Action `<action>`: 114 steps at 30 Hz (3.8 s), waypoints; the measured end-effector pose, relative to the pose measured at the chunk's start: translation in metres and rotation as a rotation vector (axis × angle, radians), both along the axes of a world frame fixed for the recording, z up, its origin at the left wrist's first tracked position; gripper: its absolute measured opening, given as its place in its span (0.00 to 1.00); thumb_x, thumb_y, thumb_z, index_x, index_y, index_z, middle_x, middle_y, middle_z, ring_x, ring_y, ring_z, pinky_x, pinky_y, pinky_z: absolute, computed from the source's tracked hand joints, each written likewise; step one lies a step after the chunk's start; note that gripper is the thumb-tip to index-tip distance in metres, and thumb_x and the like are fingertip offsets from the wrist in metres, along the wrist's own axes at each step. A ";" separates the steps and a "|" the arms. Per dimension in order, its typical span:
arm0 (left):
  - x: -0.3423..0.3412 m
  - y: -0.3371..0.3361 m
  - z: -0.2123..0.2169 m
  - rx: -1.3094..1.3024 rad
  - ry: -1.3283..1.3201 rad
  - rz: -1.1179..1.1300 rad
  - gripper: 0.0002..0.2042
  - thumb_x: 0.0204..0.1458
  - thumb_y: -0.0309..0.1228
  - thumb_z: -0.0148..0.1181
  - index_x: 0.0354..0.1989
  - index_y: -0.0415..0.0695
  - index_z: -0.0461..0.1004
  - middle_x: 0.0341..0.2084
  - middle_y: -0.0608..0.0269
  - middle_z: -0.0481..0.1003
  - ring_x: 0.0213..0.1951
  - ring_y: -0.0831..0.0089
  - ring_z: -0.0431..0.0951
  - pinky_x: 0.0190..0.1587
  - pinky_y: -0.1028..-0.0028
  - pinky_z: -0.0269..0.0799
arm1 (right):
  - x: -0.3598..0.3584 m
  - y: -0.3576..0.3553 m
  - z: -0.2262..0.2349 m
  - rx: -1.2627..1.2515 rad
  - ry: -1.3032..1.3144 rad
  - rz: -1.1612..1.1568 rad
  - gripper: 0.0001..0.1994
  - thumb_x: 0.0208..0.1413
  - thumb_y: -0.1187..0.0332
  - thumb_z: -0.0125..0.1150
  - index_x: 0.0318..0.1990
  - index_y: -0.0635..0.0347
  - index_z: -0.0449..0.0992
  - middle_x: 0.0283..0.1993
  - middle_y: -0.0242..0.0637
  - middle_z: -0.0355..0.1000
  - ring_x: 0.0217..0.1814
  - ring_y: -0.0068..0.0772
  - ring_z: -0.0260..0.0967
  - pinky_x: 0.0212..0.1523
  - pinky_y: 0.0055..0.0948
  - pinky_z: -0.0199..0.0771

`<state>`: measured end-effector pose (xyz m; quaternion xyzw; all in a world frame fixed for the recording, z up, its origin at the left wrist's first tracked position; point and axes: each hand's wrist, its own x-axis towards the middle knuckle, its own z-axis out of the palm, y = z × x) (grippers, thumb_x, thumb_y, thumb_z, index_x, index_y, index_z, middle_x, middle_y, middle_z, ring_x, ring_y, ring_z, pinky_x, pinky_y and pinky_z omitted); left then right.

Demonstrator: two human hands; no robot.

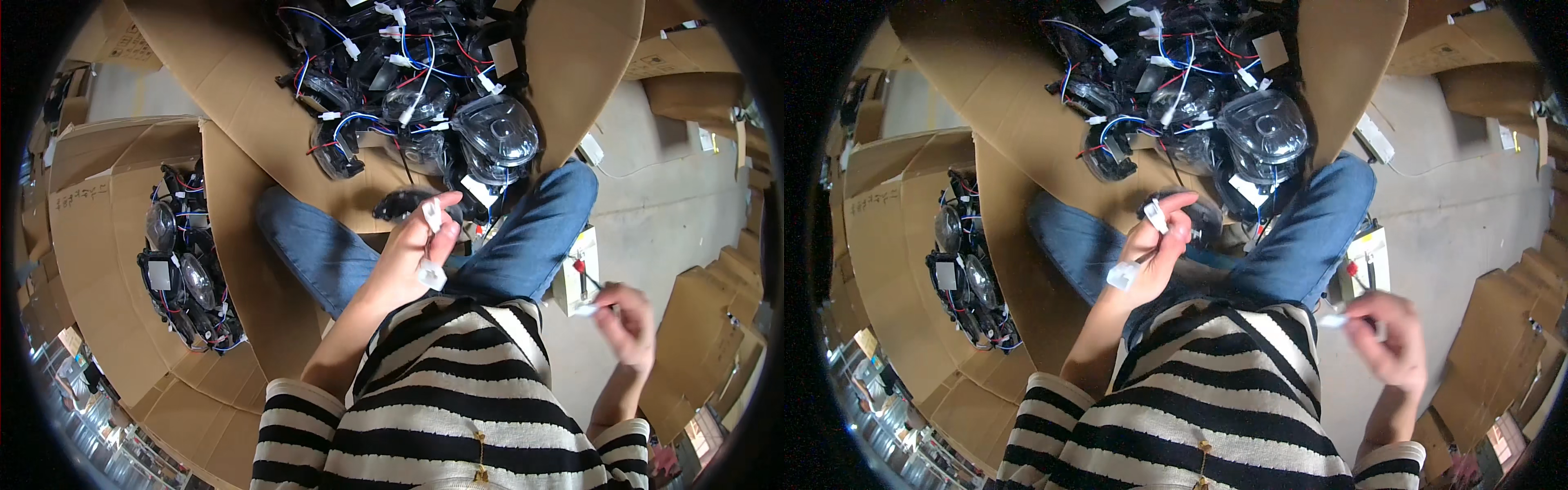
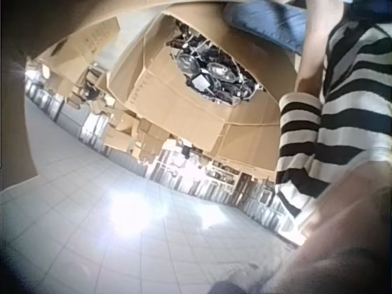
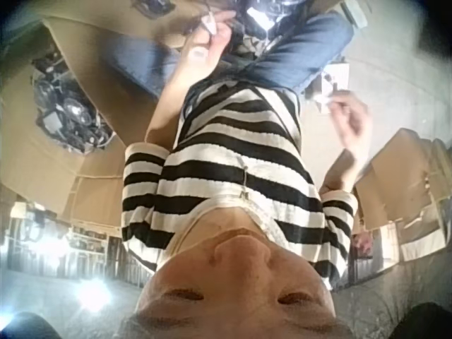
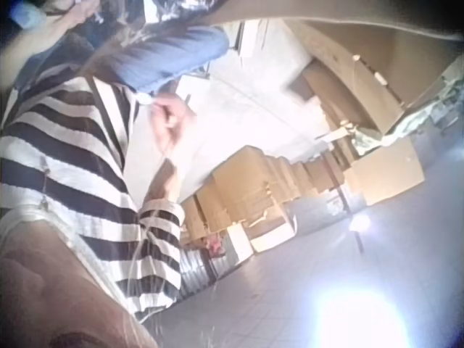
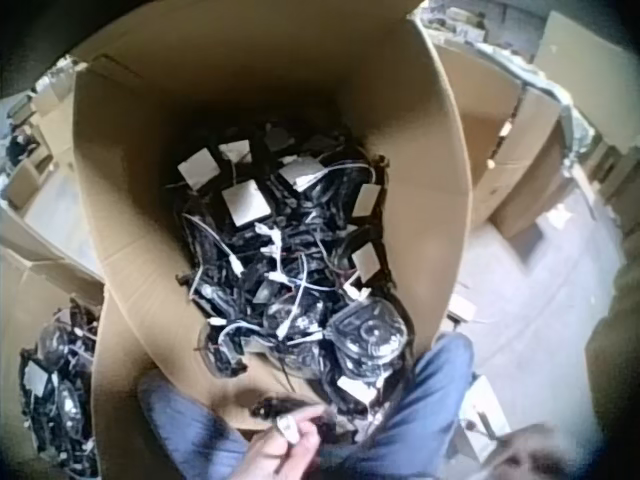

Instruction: The person sits on the floor and repeatedly picks up small white plastic connectors from a pile of black electronic components. They align the connectors and press them together to join the wire harnesses, then place the connected units back into the pile.

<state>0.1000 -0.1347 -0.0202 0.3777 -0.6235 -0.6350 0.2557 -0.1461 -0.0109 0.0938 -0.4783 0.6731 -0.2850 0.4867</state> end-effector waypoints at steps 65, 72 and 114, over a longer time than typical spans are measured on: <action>0.025 0.033 0.048 0.120 0.106 -0.293 0.14 0.38 0.16 0.56 0.37 0.34 0.67 0.32 0.56 0.73 0.36 0.71 0.75 0.39 0.76 0.69 | 0.070 -0.028 -0.017 -0.004 -0.104 0.088 0.03 0.42 0.77 0.55 0.27 0.64 0.70 0.22 0.36 0.67 0.19 0.28 0.64 0.19 0.23 0.60; 0.015 0.038 0.054 -0.152 0.079 -0.302 0.14 0.36 0.20 0.61 0.36 0.38 0.70 0.28 0.57 0.73 0.26 0.66 0.74 0.26 0.73 0.69 | 0.070 -0.023 -0.017 -0.052 -0.058 0.241 0.03 0.40 0.77 0.55 0.26 0.63 0.68 0.22 0.39 0.66 0.23 0.41 0.65 0.24 0.31 0.64; 0.010 0.060 0.036 -0.275 0.079 -0.019 0.11 0.36 0.17 0.58 0.31 0.41 0.75 0.30 0.61 0.67 0.28 0.73 0.67 0.28 0.78 0.62 | 0.057 -0.009 -0.019 -0.017 -0.015 0.126 0.01 0.41 0.79 0.50 0.23 0.67 0.67 0.18 0.37 0.61 0.19 0.32 0.57 0.20 0.27 0.55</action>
